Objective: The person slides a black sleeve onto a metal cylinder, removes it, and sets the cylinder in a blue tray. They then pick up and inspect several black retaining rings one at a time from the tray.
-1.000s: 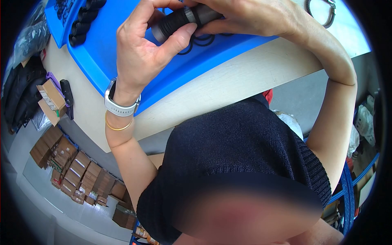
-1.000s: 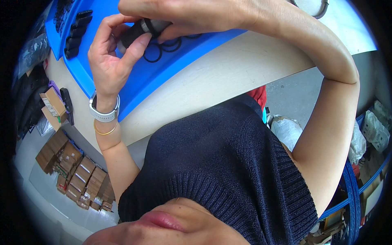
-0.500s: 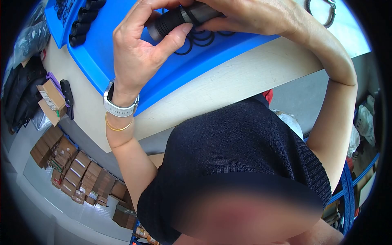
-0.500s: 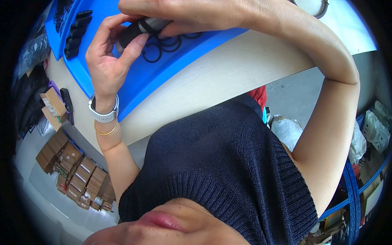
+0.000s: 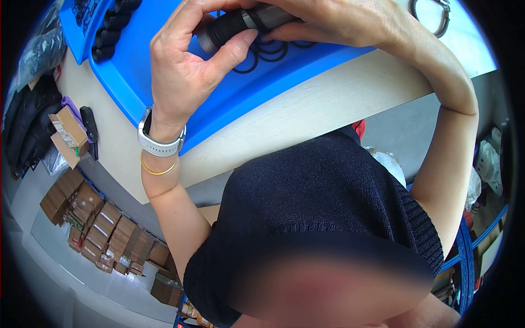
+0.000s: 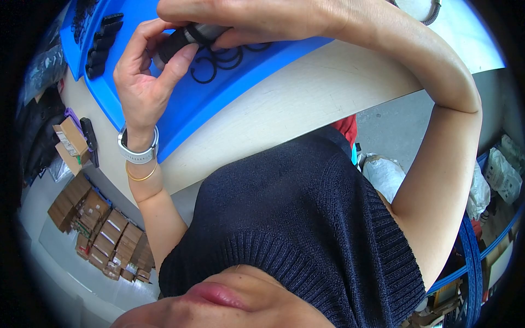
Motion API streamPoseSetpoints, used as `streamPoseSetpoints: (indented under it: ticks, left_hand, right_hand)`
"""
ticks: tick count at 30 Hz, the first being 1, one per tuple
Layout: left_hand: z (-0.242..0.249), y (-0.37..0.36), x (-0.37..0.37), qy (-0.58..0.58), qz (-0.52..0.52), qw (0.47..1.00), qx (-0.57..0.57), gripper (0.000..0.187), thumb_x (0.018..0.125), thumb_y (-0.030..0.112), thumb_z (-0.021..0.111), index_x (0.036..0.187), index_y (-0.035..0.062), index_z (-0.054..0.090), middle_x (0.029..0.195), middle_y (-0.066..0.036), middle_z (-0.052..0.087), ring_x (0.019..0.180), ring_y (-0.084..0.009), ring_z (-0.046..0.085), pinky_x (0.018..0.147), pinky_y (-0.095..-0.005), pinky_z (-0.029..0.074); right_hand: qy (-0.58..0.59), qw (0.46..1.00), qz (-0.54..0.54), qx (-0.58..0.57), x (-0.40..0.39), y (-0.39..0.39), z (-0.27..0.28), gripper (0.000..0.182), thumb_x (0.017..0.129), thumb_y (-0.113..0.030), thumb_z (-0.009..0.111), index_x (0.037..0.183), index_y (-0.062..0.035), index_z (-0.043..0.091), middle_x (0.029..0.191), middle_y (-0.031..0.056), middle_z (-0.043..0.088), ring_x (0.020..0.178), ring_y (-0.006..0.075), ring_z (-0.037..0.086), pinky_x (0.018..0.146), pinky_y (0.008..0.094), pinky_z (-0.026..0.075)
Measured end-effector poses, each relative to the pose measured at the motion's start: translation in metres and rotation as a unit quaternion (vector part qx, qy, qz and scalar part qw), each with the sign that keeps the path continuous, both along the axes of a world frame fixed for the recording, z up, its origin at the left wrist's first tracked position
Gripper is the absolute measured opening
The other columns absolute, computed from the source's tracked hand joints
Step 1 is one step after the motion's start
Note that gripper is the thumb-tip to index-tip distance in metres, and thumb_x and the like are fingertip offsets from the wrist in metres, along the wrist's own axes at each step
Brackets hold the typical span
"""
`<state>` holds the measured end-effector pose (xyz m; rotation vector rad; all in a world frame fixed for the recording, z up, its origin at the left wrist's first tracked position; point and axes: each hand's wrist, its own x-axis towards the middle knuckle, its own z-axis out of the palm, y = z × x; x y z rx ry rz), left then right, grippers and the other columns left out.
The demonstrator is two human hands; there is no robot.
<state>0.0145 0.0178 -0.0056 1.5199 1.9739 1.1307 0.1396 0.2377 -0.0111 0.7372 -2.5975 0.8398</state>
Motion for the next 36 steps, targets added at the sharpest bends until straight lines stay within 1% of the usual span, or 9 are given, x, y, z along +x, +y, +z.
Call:
streamPoseSetpoints:
  ticks: [14, 17, 20, 22, 26, 28, 30, 34, 36]
  left_hand:
    - [0.0, 0.0, 0.001, -0.02, 0.017, 0.999, -0.022, 0.042, 0.086, 0.006, 0.081, 0.124, 0.002, 0.065, 0.109, -0.005, 0.07, 0.093, -0.0109, 0.065, 0.083, -0.0244, 0.051]
    - [-0.001, 0.004, 0.001, -0.035, 0.008, 0.999, 0.015, 0.051, 0.082, 0.004, 0.085, 0.128, 0.0022, 0.063, 0.115, -0.007, 0.07, 0.099, -0.0128, 0.066, 0.089, -0.0264, 0.053]
    - [0.006, 0.004, 0.001, -0.01, -0.009, 1.0, 0.013, 0.064, 0.076, 0.004, 0.089, 0.133, 0.0026, 0.059, 0.12, -0.009, 0.069, 0.103, -0.015, 0.066, 0.094, -0.0287, 0.053]
    - [0.006, 0.003, -0.001, -0.026, -0.006, 1.0, -0.015, 0.074, 0.073, 0.005, 0.091, 0.138, 0.003, 0.055, 0.122, -0.01, 0.068, 0.106, -0.0173, 0.067, 0.095, -0.0302, 0.053]
    - [0.019, 0.004, 0.006, 0.076, 0.003, 0.997, -0.023, 0.074, 0.075, 0.014, 0.091, 0.138, 0.0095, 0.053, 0.112, -0.012, 0.075, 0.1, -0.0185, 0.072, 0.088, -0.0305, 0.057]
    - [0.021, 0.003, 0.004, 0.08, 0.01, 0.997, -0.016, 0.069, 0.077, 0.02, 0.089, 0.136, 0.0112, 0.054, 0.107, -0.012, 0.077, 0.094, -0.019, 0.074, 0.084, -0.0304, 0.058]
    - [0.024, 0.004, 0.0, 0.061, -0.045, 0.997, 0.022, 0.067, 0.081, 0.033, 0.086, 0.134, 0.0131, 0.05, 0.1, -0.013, 0.076, 0.091, -0.0331, 0.076, 0.073, -0.033, 0.061]
    - [0.043, -0.005, 0.007, 0.102, -0.052, 0.993, 0.015, 0.065, 0.079, 0.032, 0.087, 0.132, 0.0148, 0.054, 0.094, -0.014, 0.074, 0.079, -0.0299, 0.075, 0.065, -0.0367, 0.058]
    - [0.05, -0.014, 0.011, 0.155, -0.061, 0.986, -0.032, 0.06, 0.081, 0.025, 0.086, 0.133, 0.0135, 0.057, 0.098, -0.012, 0.075, 0.086, -0.0261, 0.075, 0.075, -0.0331, 0.057]
  right_hand:
    - [0.0, 1.0, -0.002, -0.004, 0.0, 0.001, 0.001, 0.048, 0.075, -0.008, 0.082, 0.107, -0.0016, 0.047, 0.082, 0.0095, 0.062, 0.07, 0.031, 0.069, 0.055, 0.0387, 0.055]
    - [-0.04, 0.999, -0.009, 0.002, 0.004, 0.003, 0.012, 0.047, 0.076, -0.007, 0.081, 0.107, -0.0019, 0.046, 0.085, 0.0116, 0.064, 0.073, 0.0331, 0.07, 0.055, 0.0399, 0.054]
    - [-0.083, 0.995, -0.016, -0.056, 0.003, 0.002, 0.008, 0.048, 0.077, -0.007, 0.081, 0.109, -0.0005, 0.047, 0.09, 0.0157, 0.067, 0.078, 0.0375, 0.071, 0.061, 0.0404, 0.056]
    - [-0.182, 0.973, -0.043, -0.133, 0.0, -0.001, 0.008, 0.055, 0.076, -0.013, 0.086, 0.114, 0.0011, 0.049, 0.096, 0.02, 0.07, 0.081, 0.0355, 0.072, 0.068, 0.039, 0.057]
    - [-0.169, 0.971, -0.034, -0.166, -0.007, 0.002, 0.013, 0.063, 0.075, -0.021, 0.091, 0.118, 0.002, 0.052, 0.097, 0.0204, 0.071, 0.082, 0.029, 0.072, 0.072, 0.0364, 0.058]
    - [-0.323, 0.919, -0.048, -0.223, -0.01, 0.0, 0.022, 0.067, 0.074, -0.029, 0.094, 0.117, 0.0031, 0.053, 0.096, 0.0176, 0.072, 0.084, 0.0221, 0.069, 0.073, 0.0331, 0.057]
    - [-0.357, 0.904, -0.023, -0.235, -0.015, 0.003, 0.026, 0.068, 0.075, -0.032, 0.093, 0.117, 0.0036, 0.053, 0.093, 0.0156, 0.071, 0.081, 0.0205, 0.068, 0.069, 0.0313, 0.056]
    - [-0.484, 0.838, -0.002, -0.251, -0.017, -0.004, 0.047, 0.07, 0.078, -0.04, 0.091, 0.117, 0.0045, 0.053, 0.086, 0.0107, 0.07, 0.07, 0.0149, 0.066, 0.058, 0.0263, 0.053]
    - [-0.496, 0.827, 0.009, -0.263, -0.016, -0.014, 0.054, 0.07, 0.079, -0.041, 0.09, 0.118, 0.0045, 0.052, 0.084, 0.01, 0.07, 0.067, 0.0134, 0.065, 0.055, 0.0253, 0.051]
